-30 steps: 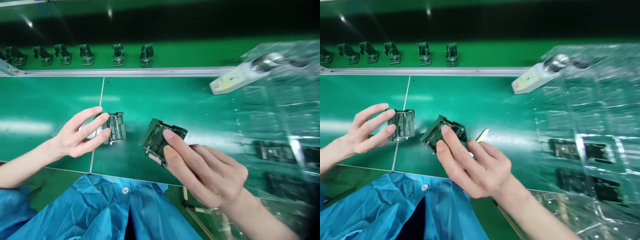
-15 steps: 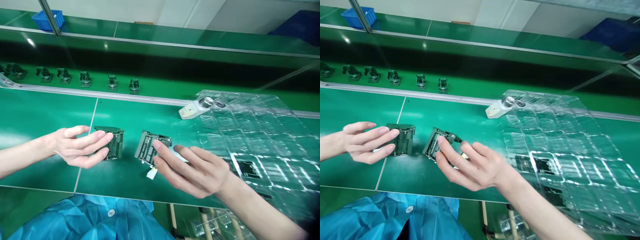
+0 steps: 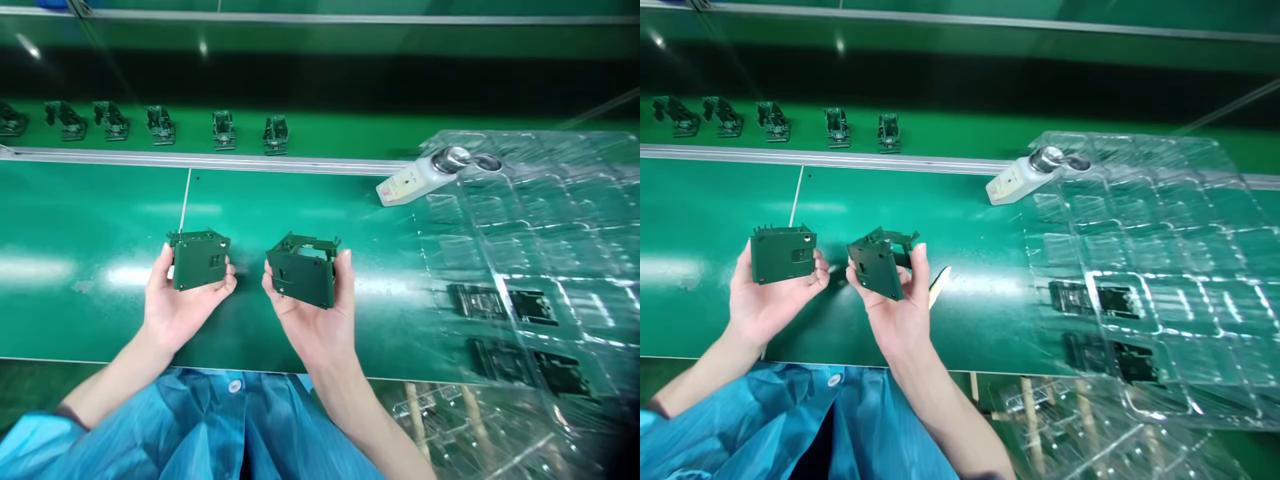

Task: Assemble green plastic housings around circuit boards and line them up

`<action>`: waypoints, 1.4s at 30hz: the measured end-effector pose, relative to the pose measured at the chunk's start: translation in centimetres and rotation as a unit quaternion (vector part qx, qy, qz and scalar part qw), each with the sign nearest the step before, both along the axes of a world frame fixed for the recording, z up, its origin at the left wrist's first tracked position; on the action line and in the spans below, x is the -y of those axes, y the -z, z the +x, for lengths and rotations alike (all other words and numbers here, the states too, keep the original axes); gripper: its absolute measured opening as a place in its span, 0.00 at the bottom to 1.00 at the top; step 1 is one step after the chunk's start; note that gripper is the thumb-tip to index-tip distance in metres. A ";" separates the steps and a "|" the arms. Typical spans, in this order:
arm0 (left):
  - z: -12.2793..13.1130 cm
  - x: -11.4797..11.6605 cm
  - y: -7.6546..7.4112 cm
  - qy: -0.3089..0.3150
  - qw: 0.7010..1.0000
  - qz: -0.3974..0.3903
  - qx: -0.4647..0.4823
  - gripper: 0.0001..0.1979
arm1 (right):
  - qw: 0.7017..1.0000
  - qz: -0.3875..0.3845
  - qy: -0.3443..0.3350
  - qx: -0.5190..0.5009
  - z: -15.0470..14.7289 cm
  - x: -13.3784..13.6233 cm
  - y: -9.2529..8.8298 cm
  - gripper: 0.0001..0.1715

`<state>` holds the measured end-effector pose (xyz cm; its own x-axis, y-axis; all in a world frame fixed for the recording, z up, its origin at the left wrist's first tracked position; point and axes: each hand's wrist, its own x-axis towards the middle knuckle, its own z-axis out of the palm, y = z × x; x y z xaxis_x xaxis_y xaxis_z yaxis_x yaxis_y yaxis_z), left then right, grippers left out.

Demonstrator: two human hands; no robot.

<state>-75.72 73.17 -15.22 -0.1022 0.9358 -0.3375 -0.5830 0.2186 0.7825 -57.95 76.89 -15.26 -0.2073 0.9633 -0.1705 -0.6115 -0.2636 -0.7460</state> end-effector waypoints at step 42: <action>2.7 2.2 -1.7 0.036 0.984 -0.134 -0.110 0.29 | 0.630 0.121 -0.030 0.767 10.4 3.7 5.3 0.18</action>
